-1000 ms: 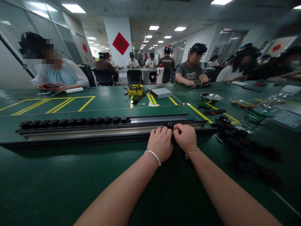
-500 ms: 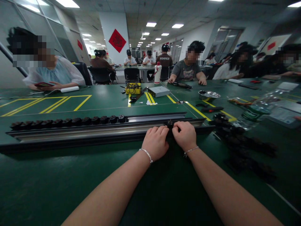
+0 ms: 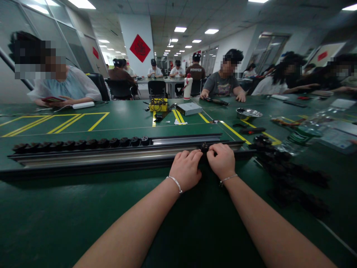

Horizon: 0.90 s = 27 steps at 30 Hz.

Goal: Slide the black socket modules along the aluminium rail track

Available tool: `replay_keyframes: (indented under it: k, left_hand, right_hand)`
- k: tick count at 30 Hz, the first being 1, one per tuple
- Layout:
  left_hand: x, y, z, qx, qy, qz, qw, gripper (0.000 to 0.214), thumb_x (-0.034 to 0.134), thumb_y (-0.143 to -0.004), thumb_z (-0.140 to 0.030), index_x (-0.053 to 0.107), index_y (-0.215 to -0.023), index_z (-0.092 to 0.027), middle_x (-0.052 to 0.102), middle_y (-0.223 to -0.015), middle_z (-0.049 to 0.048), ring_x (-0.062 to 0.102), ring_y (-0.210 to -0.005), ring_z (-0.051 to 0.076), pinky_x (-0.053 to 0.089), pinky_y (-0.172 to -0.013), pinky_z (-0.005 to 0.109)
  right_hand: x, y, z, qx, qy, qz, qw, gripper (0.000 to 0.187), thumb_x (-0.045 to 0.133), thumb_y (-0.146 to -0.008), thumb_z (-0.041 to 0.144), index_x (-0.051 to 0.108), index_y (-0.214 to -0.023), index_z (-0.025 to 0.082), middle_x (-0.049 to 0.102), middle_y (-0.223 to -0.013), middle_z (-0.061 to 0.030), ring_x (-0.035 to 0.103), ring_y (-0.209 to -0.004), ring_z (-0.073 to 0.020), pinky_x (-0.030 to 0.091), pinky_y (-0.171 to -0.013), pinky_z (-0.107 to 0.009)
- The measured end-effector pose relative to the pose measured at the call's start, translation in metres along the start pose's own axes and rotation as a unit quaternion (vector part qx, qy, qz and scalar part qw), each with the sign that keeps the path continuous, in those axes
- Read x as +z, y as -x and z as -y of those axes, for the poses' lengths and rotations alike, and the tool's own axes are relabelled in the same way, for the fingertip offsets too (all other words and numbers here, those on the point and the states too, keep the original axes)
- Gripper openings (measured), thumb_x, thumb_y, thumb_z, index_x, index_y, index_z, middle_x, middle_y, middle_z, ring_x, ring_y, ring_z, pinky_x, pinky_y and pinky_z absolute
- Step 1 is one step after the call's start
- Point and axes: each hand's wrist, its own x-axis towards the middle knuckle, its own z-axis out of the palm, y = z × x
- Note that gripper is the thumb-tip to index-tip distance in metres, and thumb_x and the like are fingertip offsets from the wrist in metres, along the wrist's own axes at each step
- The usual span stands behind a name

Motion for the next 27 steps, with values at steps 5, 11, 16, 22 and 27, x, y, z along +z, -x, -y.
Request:
replay_keyframes:
  k: [5,11,16,22,27]
  left_hand:
    - [0.0001,0.0001,0.0002,0.0,0.002,0.0,1.0,0.054,0.053,-0.07,-0.025,0.037,-0.122,-0.025,0.046,-0.13,-0.0008,0.043,-0.108,0.021,0.034,-0.093,0.037]
    - [0.0013,0.0,0.0006,0.002,0.007,-0.008,1.0,0.055,0.052,-0.069,-0.025,0.038,-0.122,-0.025,0.046,-0.13,-0.0023,0.043,-0.106,0.022,0.034,-0.092,0.038]
    - [0.0005,-0.0005,0.001,0.006,0.008,-0.008,1.0,0.055,0.052,-0.069,-0.026,0.037,-0.122,-0.024,0.046,-0.131,-0.0022,0.043,-0.106,0.021,0.034,-0.092,0.037]
    - [-0.0001,-0.0009,0.001,0.009,0.004,-0.002,1.0,0.055,0.052,-0.07,-0.027,0.037,-0.122,-0.025,0.045,-0.131,-0.0018,0.043,-0.106,0.021,0.034,-0.091,0.037]
    - [0.0005,-0.0006,0.0013,0.011,-0.002,-0.004,1.0,0.056,0.052,-0.069,-0.027,0.036,-0.122,-0.024,0.045,-0.131,-0.0029,0.043,-0.105,0.021,0.034,-0.09,0.037]
  right_hand:
    - [0.0001,-0.0002,-0.0003,-0.008,0.005,-0.007,1.0,0.015,0.044,-0.069,0.016,0.054,-0.06,0.02,0.057,-0.064,-0.0025,0.045,-0.067,-0.0174,0.031,-0.065,-0.03]
    - [0.0,-0.0004,-0.0006,-0.004,0.011,-0.009,1.0,0.015,0.045,-0.07,0.016,0.054,-0.059,0.02,0.056,-0.064,-0.0023,0.045,-0.067,-0.0171,0.031,-0.064,-0.029]
    - [-0.0006,-0.0005,0.0,0.0,0.013,-0.007,1.0,0.015,0.044,-0.07,0.016,0.054,-0.059,0.02,0.056,-0.064,-0.0025,0.045,-0.067,-0.0175,0.031,-0.064,-0.03]
    - [-0.0024,-0.001,0.001,0.01,0.013,0.007,1.0,0.014,0.044,-0.07,0.017,0.053,-0.059,0.02,0.057,-0.065,-0.0032,0.045,-0.068,-0.0175,0.032,-0.065,-0.03]
    - [-0.0014,-0.0009,0.0006,0.015,0.011,0.003,1.0,0.014,0.044,-0.07,0.017,0.054,-0.06,0.02,0.057,-0.067,-0.0032,0.046,-0.069,-0.0172,0.032,-0.065,-0.029]
